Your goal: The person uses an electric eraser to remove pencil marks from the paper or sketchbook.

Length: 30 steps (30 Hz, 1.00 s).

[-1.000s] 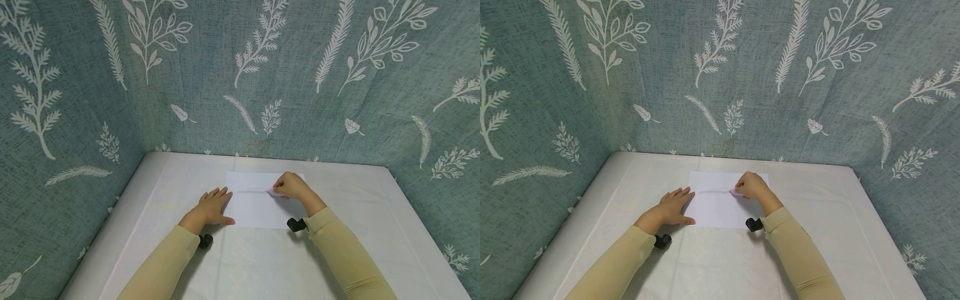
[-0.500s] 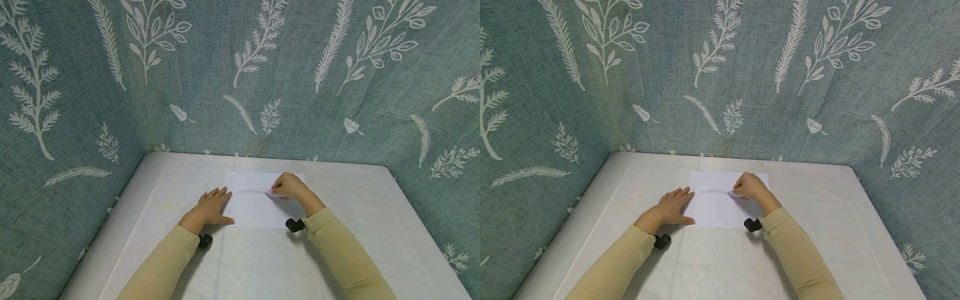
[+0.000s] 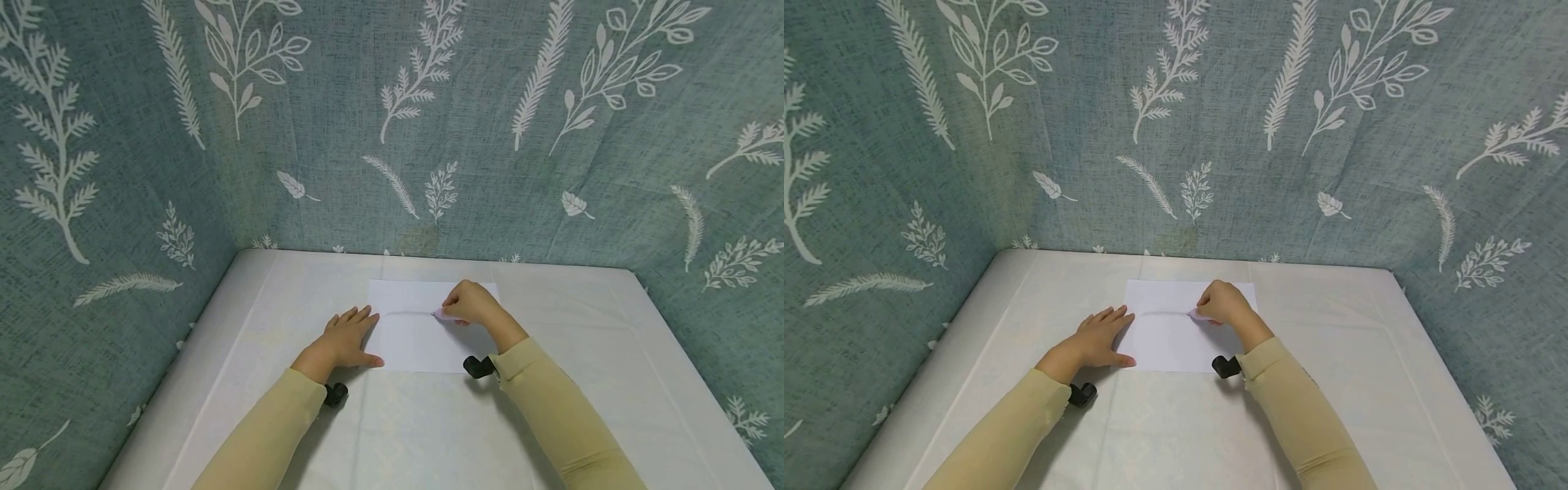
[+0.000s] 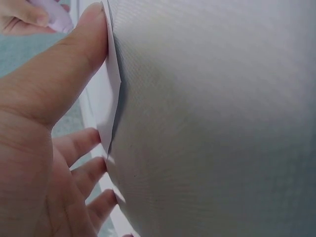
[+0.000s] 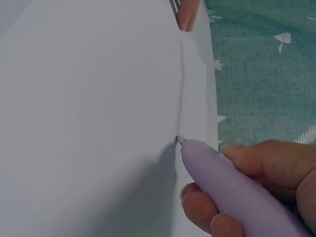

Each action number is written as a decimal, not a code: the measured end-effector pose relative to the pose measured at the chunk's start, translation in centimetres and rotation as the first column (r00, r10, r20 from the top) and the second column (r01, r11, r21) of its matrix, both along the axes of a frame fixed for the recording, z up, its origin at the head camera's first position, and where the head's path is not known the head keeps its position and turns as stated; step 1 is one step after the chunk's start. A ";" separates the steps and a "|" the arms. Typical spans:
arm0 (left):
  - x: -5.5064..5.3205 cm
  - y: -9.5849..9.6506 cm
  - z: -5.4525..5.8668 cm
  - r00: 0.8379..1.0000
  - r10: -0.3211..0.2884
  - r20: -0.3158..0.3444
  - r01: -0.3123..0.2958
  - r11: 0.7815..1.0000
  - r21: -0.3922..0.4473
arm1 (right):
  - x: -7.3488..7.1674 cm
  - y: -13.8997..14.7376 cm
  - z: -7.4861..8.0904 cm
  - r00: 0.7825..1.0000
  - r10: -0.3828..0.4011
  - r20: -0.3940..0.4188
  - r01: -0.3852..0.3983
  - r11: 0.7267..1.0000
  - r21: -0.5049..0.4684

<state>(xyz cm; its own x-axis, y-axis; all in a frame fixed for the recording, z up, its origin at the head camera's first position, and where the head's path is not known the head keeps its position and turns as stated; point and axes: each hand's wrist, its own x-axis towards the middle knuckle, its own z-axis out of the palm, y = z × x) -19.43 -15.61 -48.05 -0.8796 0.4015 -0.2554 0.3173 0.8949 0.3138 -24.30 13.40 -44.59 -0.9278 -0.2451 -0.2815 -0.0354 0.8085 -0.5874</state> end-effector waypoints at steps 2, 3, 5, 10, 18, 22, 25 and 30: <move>0.0 0.0 0.0 1.000 0.000 0.001 0.000 1.000 0.002 | -0.1 -0.1 -0.1 1.000 -0.009 -0.002 0.009 1.000 0.002; 0.0 0.0 0.0 1.000 0.000 0.001 0.000 1.000 0.005 | -0.1 -0.2 -0.1 1.000 -0.014 -0.005 0.014 1.000 0.004; 0.0 -0.1 -0.1 1.000 0.000 0.000 0.000 1.000 0.007 | -0.1 -0.2 -0.1 1.000 -0.018 -0.013 0.018 1.000 0.008; -0.1 -0.1 -0.4 1.000 -0.004 -0.007 0.004 1.000 0.004 | 0.0 0.0 -0.1 1.000 0.003 0.000 -0.003 1.000 0.003; -0.2 -0.1 -0.5 1.000 -0.005 -0.003 0.005 1.000 0.001 | 0.0 -0.1 -0.1 0.999 -0.040 0.012 0.040 0.999 -0.014; -0.1 -0.1 -0.4 1.000 -0.006 -0.005 0.006 1.000 0.006 | 0.1 -0.2 -0.3 1.000 -0.024 0.021 0.024 0.999 -0.023; -0.1 -0.1 -0.3 1.000 -0.008 -0.007 0.008 1.000 0.006 | 0.2 -0.2 -0.1 0.999 -0.027 0.023 0.027 1.000 -0.012; -0.1 -0.2 -0.2 1.000 -0.010 -0.006 0.010 1.000 -0.002 | 0.0 -0.2 -0.1 0.999 -0.041 0.003 0.041 0.999 0.013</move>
